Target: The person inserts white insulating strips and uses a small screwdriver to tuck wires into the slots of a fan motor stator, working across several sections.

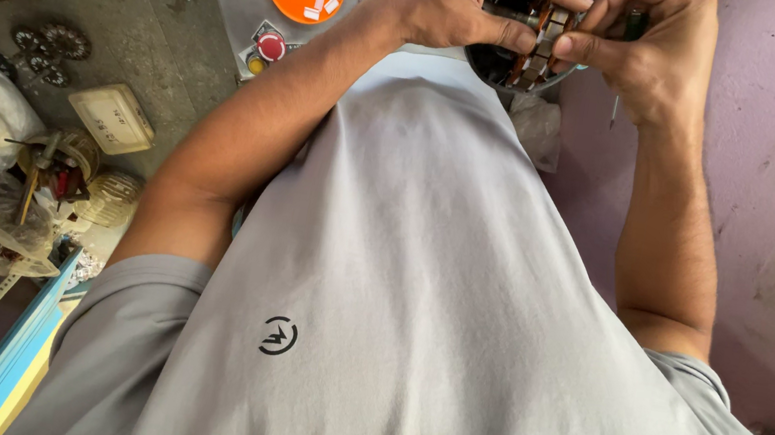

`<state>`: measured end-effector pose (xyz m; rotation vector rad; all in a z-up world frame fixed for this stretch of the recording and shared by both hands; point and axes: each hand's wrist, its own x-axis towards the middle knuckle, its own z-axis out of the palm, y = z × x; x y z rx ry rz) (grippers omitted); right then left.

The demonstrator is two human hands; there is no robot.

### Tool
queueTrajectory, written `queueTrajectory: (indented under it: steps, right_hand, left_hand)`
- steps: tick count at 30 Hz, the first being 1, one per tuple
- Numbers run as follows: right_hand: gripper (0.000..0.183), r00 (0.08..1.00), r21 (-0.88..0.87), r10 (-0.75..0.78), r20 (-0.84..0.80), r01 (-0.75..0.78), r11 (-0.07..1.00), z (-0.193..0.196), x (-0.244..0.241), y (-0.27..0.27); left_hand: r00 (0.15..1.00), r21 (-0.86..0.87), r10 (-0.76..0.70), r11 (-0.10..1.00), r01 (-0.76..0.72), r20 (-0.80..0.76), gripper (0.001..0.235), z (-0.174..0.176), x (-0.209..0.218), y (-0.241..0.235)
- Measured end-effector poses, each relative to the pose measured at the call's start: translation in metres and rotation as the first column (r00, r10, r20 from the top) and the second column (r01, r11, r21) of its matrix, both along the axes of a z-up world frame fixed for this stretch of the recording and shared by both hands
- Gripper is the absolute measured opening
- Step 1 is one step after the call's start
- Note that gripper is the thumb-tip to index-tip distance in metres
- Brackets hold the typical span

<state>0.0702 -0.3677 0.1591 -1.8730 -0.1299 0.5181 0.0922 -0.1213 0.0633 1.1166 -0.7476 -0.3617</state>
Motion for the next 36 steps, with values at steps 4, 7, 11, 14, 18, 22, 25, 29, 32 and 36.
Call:
queueTrajectory:
  steps: [4,7,11,14,18,22,25,29,32,36]
  right_hand:
    - [0.025,0.947,0.253,-0.201,-0.251,0.265,0.931,-0.008,-0.016,0.011]
    - [0.024,0.840,0.339,-0.322,-0.437,0.486,0.806,-0.011,-0.037,0.018]
    - [0.042,0.754,0.448,-0.497,-0.429,0.656,0.608,-0.010,-0.050,0.019]
    - [0.036,0.499,0.447,-0.733,-0.463,0.845,0.293,-0.002,-0.055,0.011]
    - [0.023,0.560,0.528,-0.748,-0.356,0.781,0.333,-0.006,-0.070,-0.006]
    - [0.034,0.526,0.545,-0.772,-0.356,0.788,0.286,-0.013,-0.086,-0.011]
    - [0.046,0.555,0.551,-0.774,-0.303,0.765,0.333,-0.017,-0.095,0.000]
    - [0.052,0.591,0.545,-0.767,-0.250,0.741,0.393,-0.017,-0.097,0.011]
    - [0.052,0.614,0.530,-0.774,-0.155,0.713,0.460,-0.015,-0.097,0.014]
    - [0.051,0.618,0.493,-0.783,0.075,0.659,0.567,-0.012,-0.103,0.019]
  left_hand:
    - [0.999,0.056,0.003,0.998,-0.005,0.049,0.062,-0.001,0.004,0.002]
    - [0.976,0.179,0.063,0.979,-0.101,0.206,0.093,0.002,-0.003,0.003]
    - [0.941,0.285,0.116,0.935,-0.212,0.317,0.145,0.005,-0.014,-0.014]
    - [0.911,0.401,0.170,0.856,-0.325,0.376,0.139,0.006,-0.024,-0.024]
    - [0.885,0.334,0.229,0.864,-0.377,0.407,0.137,0.010,-0.031,-0.027]
    - [0.864,0.292,0.299,0.853,-0.433,0.406,0.135,0.013,-0.042,-0.028]
    - [0.861,0.298,0.323,0.841,-0.451,0.392,0.132,0.015,-0.044,-0.030]
    - [0.833,0.315,0.320,0.817,-0.484,0.451,0.131,0.015,-0.038,-0.037]
    - [0.849,0.378,0.280,0.801,-0.464,0.448,0.120,0.013,-0.034,-0.041]
    - [0.834,0.350,0.240,0.824,-0.445,0.497,0.126,0.014,-0.027,-0.039]
